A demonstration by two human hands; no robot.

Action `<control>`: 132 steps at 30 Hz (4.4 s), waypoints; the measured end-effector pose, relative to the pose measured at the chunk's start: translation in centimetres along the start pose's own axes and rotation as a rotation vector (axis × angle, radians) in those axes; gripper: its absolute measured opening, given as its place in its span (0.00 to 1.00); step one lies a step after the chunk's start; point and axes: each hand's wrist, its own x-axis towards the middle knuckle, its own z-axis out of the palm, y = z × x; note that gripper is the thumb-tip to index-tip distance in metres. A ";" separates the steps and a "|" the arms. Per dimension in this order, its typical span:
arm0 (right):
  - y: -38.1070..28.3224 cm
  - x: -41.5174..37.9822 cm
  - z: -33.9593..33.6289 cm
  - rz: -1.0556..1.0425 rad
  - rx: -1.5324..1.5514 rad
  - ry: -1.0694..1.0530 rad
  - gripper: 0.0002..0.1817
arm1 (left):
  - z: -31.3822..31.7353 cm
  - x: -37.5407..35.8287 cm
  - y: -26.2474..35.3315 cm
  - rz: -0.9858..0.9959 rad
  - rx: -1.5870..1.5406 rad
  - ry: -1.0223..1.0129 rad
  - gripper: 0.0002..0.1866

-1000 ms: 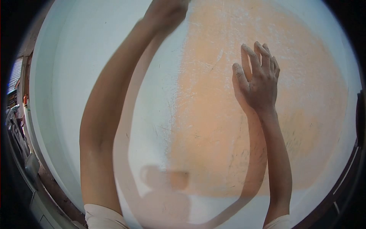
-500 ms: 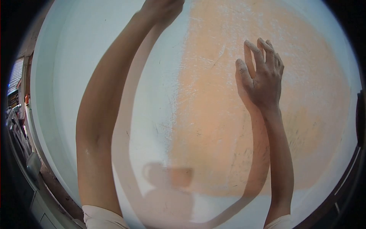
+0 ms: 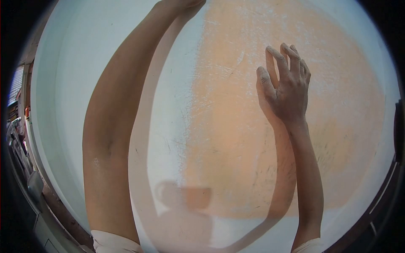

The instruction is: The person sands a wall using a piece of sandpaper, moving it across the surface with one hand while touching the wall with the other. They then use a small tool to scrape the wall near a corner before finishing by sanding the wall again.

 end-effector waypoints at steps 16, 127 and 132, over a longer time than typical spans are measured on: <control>0.2 -0.3 0.3 -0.013 -0.038 0.020 0.22 | -1.4 -5.3 1.9 0.029 -0.065 -0.062 0.25; 1.4 -1.2 0.8 0.034 -0.008 0.067 0.20 | -2.0 -27.0 2.0 0.313 0.016 -0.233 0.22; 1.8 -1.2 1.0 0.039 0.000 0.047 0.20 | -1.3 -16.8 1.8 0.203 0.056 -0.166 0.21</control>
